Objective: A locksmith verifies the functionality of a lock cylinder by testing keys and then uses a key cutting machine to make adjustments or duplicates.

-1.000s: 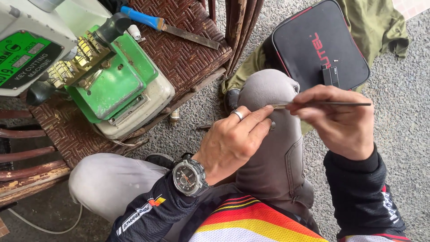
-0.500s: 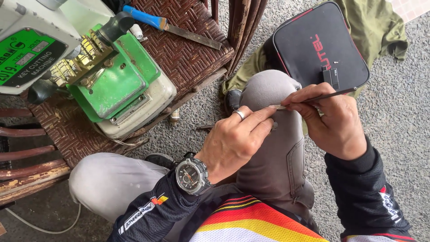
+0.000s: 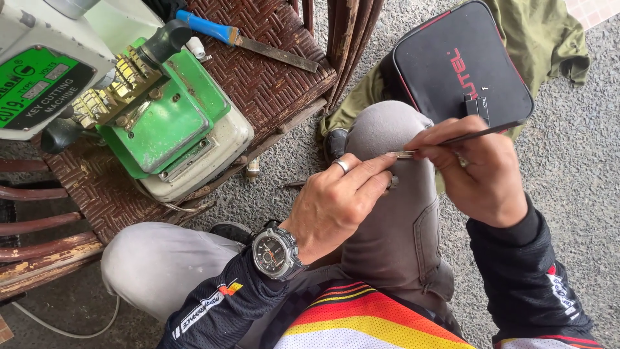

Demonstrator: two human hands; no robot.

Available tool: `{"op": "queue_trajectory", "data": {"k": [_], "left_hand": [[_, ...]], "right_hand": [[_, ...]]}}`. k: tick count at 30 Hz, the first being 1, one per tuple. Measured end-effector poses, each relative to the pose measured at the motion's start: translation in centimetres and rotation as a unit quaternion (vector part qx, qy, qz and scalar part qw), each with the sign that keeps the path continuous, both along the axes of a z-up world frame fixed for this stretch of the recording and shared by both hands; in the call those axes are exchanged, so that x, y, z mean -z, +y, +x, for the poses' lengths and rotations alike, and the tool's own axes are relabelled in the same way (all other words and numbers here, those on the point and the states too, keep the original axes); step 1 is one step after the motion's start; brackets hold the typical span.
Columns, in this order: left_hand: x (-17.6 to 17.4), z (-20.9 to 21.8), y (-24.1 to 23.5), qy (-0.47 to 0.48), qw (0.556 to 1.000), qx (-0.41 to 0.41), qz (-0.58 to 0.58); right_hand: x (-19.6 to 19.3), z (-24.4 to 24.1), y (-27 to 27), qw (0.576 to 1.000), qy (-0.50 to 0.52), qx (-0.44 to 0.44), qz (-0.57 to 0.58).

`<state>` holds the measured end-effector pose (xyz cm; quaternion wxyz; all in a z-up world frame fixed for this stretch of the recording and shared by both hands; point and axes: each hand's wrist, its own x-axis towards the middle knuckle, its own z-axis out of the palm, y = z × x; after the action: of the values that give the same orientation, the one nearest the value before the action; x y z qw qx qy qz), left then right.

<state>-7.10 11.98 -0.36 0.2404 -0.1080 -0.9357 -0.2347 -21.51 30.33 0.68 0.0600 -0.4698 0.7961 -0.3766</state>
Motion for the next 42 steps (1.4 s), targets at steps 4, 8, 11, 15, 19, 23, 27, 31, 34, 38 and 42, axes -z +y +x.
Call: {"op": "queue_trajectory", "data": {"k": [4, 8, 11, 15, 19, 23, 27, 31, 34, 38, 42], "left_hand": [[0.1, 0.0, 0.0, 0.014, 1.000, -0.005, 0.025], [0.2, 0.1, -0.1, 0.015, 0.999, 0.002, 0.039], [0.9, 0.2, 0.0, 0.010, 0.999, -0.001, 0.049], [0.9, 0.2, -0.7, 0.028, 0.997, 0.019, 0.075], [1.9, 0.9, -2.9, 0.027, 0.984, 0.034, 0.174], [7.3, 1.9, -5.4, -0.165, 0.979, -0.043, 0.108], [23.7, 1.1, -5.5, -0.435, 0.887, -0.135, -0.074], [36.5, 1.4, -8.5, -0.474, 0.854, -0.165, -0.134], [44.6, 2.7, -9.9, -0.527, 0.811, -0.221, -0.124], [51.8, 2.8, -10.9, -0.528, 0.798, -0.289, -0.027], [51.6, 3.3, -9.6, -0.453, 0.848, -0.230, -0.148]], "right_hand": [[-1.1, -0.1, -0.1, 0.991, -0.090, -0.011, -0.097], [-0.6, -0.3, 0.7, 0.998, 0.009, -0.054, 0.012], [2.1, -0.6, 1.4, 0.998, 0.015, -0.040, 0.035], [2.2, 0.2, 0.8, 0.999, -0.016, -0.021, -0.022], [2.1, 0.2, 0.8, 0.999, -0.015, 0.010, -0.030], [1.1, -0.2, 0.4, 0.997, -0.050, 0.027, -0.044], [0.0, -0.4, -1.2, 0.994, -0.084, 0.021, -0.065], [-0.9, -0.6, -3.6, 0.993, -0.089, 0.028, -0.076], [-1.2, 0.0, -5.1, 0.996, -0.070, 0.016, -0.055], [-0.6, 0.5, -6.5, 0.996, -0.066, 0.025, -0.054], [-0.4, 0.7, -7.4, 0.994, -0.085, 0.020, -0.070]]}}
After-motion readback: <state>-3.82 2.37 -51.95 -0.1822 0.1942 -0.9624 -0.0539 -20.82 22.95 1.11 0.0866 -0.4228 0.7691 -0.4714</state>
